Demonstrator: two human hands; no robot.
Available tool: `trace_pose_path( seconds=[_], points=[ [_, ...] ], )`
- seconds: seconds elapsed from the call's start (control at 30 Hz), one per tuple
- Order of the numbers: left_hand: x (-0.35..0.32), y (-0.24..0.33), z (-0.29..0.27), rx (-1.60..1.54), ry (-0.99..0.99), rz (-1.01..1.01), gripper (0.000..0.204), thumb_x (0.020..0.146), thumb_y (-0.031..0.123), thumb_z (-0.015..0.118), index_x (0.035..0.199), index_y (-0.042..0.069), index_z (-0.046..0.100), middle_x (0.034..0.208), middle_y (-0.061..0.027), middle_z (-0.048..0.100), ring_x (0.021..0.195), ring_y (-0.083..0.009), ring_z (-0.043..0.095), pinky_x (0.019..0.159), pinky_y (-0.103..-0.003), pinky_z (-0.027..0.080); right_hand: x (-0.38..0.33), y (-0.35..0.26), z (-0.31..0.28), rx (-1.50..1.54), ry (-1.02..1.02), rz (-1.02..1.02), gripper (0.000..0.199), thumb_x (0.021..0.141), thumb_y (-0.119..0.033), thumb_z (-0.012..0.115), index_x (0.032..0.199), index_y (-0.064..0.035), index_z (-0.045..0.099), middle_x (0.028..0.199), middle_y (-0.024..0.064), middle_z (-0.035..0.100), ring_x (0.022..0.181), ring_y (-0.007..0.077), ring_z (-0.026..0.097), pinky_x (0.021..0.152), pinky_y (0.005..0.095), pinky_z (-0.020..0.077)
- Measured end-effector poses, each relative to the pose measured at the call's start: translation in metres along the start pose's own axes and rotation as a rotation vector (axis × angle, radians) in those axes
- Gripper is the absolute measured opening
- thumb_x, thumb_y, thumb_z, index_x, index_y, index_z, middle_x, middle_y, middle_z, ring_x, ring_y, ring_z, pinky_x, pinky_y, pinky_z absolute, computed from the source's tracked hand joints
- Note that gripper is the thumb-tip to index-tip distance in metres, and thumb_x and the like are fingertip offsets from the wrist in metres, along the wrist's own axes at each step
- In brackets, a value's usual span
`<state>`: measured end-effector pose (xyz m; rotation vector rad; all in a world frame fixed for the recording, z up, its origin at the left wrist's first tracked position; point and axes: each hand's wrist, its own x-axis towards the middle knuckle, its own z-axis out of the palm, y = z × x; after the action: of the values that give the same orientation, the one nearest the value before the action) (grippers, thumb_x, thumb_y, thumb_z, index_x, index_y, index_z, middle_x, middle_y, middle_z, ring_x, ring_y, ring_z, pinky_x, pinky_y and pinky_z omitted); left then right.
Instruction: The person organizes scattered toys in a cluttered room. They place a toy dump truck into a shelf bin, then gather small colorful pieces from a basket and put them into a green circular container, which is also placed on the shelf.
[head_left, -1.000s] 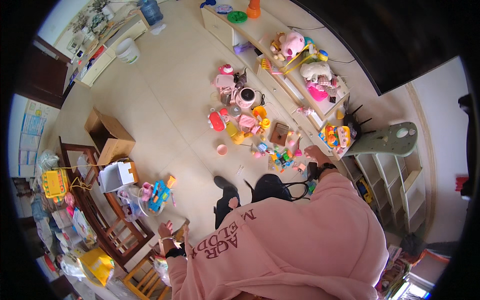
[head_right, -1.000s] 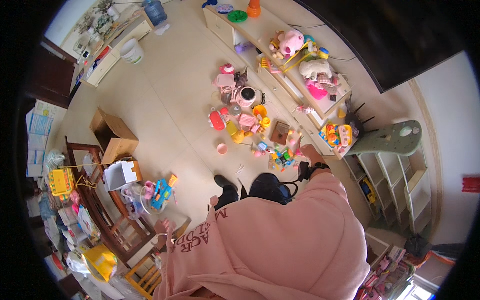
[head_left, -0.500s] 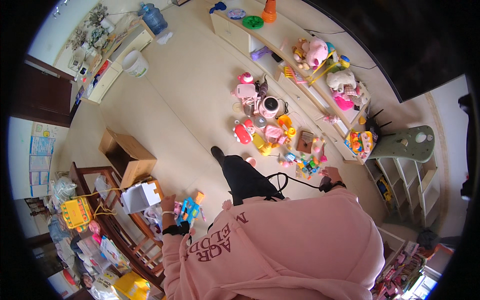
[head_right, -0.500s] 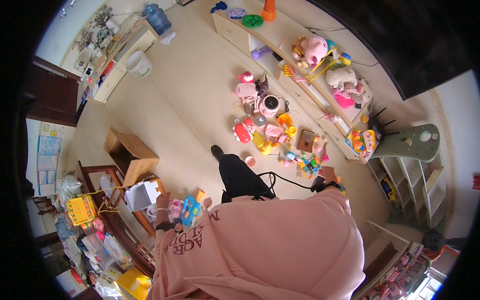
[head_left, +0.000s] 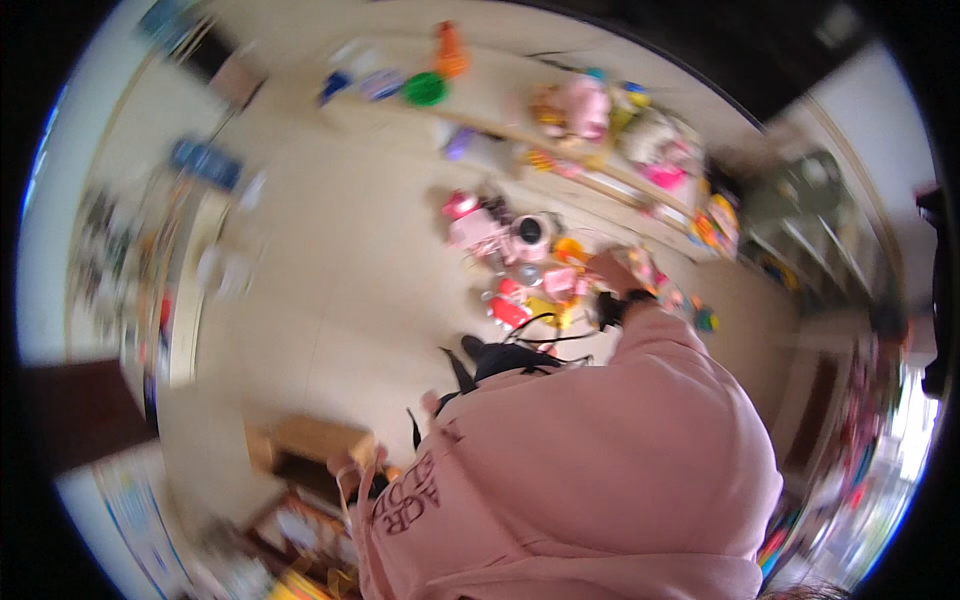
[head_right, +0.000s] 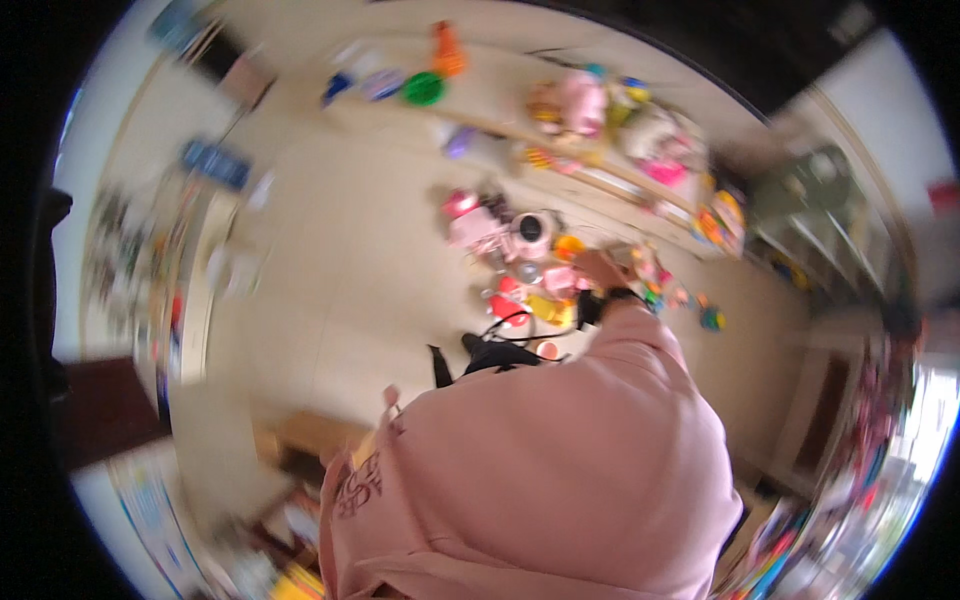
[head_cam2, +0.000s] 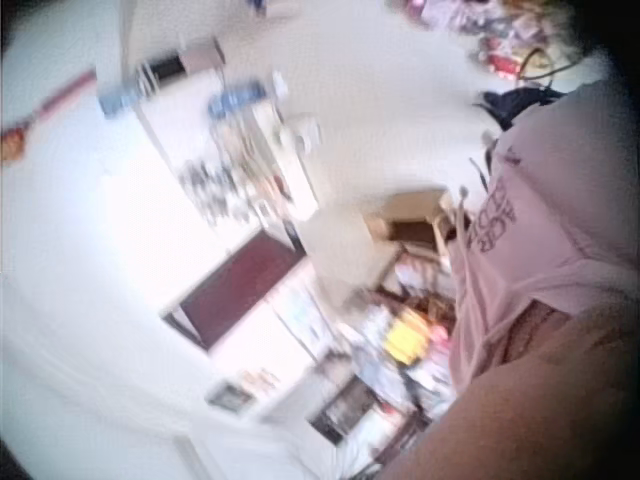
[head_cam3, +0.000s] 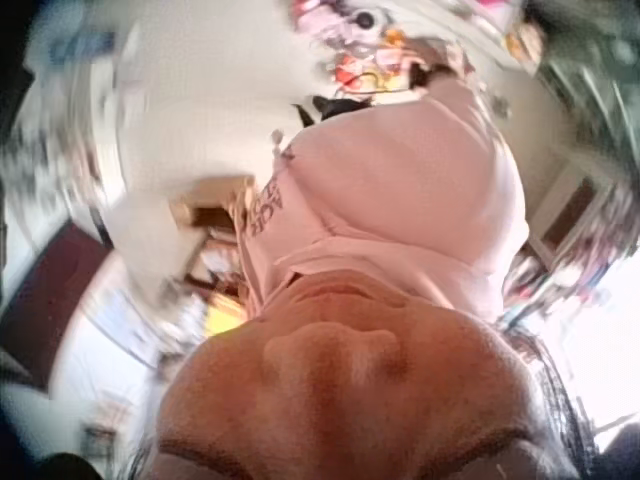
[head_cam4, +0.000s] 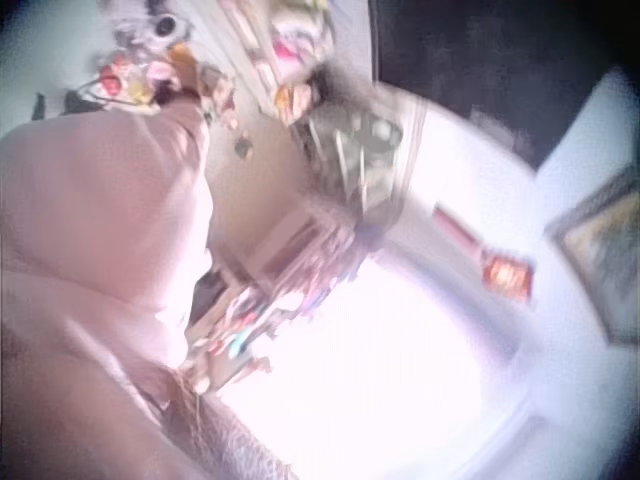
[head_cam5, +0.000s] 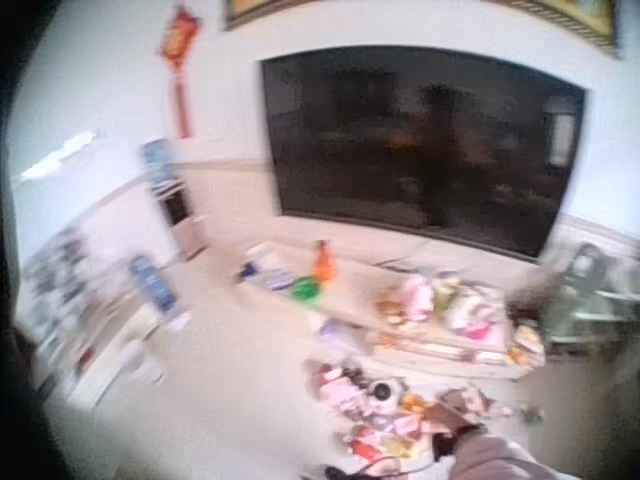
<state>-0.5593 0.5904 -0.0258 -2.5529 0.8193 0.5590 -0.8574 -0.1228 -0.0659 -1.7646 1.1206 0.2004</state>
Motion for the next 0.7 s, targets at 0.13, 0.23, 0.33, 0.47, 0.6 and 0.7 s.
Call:
trace_pose_path(
  seconds=[0.13, 0.23, 0.33, 0.47, 0.6, 0.7],
  points=[
    [0.133, -0.003, -0.055, -0.199, -0.058, 0.141, 0.015, 0.076, 0.025, 0.059, 0.076, 0.010, 0.059, 0.071, -0.0061, 0.060, 0.061, -0.0190, 0.057, 0.049, -0.032, 0.044, 0.013, -0.045, 0.011, 0.051, 0.141, 0.013, 0.019, 0.082, -0.021, 0.053, 0.083, -0.0038, 0.061, 0.073, 0.0077, 0.062, 0.061, 0.0185, 0.058, 0.051, 0.0320, 0.0446],
    [0.205, -0.023, -0.077, -0.342, -0.134, 0.175, 0.016, 0.077, 0.025, 0.057, 0.076, 0.010, 0.057, 0.070, -0.0062, 0.058, 0.058, -0.0183, 0.055, 0.047, -0.031, 0.042, -0.002, -0.030, 0.033, 0.097, 0.229, 0.130, 0.019, 0.082, -0.021, 0.053, 0.085, -0.0032, 0.061, 0.074, 0.0084, 0.062, 0.061, 0.0190, 0.059, 0.052, 0.0322, 0.0449],
    [0.265, -0.069, -0.094, -0.872, -0.286, -0.088, 0.016, 0.079, 0.025, 0.055, 0.077, 0.009, 0.055, 0.068, -0.0062, 0.056, 0.056, -0.0176, 0.052, 0.046, -0.029, 0.040, -0.038, 0.002, 0.086, 0.151, 0.293, 0.294, 0.020, 0.082, -0.021, 0.053, 0.086, -0.0026, 0.061, 0.075, 0.0090, 0.063, 0.062, 0.0195, 0.059, 0.052, 0.0323, 0.0453],
    [0.355, -0.127, -0.159, -1.440, -0.439, -0.533, 0.017, 0.081, 0.025, 0.052, 0.078, 0.009, 0.053, 0.067, -0.0063, 0.054, 0.054, -0.0166, 0.050, 0.043, -0.028, 0.038, -0.122, 0.023, 0.167, 0.505, 0.410, 0.698, 0.021, 0.082, -0.020, 0.054, 0.088, -0.0019, 0.061, 0.077, 0.0098, 0.063, 0.063, 0.0202, 0.060, 0.052, 0.0325, 0.0457],
    [0.445, -0.152, -0.235, -1.481, -0.353, -0.429, 0.018, 0.081, 0.024, 0.053, 0.078, 0.006, 0.052, 0.065, -0.0069, 0.053, 0.049, -0.0170, 0.048, 0.040, -0.029, 0.038, -0.165, -0.026, 0.235, 0.950, 0.401, 0.801, 0.026, 0.080, -0.023, 0.056, 0.098, -0.0039, 0.059, 0.087, 0.0089, 0.063, 0.077, 0.0201, 0.060, 0.066, 0.0339, 0.0471],
    [0.517, -0.144, -0.274, -1.401, -0.412, -0.369, 0.015, 0.079, 0.021, 0.055, 0.079, 0.006, 0.051, 0.067, -0.0071, 0.053, 0.053, -0.0183, 0.050, 0.044, -0.030, 0.041, -0.163, -0.076, 0.247, 0.912, 0.427, 0.832, 0.028, 0.081, -0.024, 0.054, 0.104, -0.0090, 0.056, 0.091, 0.0038, 0.062, 0.082, 0.0167, 0.060, 0.069, 0.0341, 0.0461]
  ],
)
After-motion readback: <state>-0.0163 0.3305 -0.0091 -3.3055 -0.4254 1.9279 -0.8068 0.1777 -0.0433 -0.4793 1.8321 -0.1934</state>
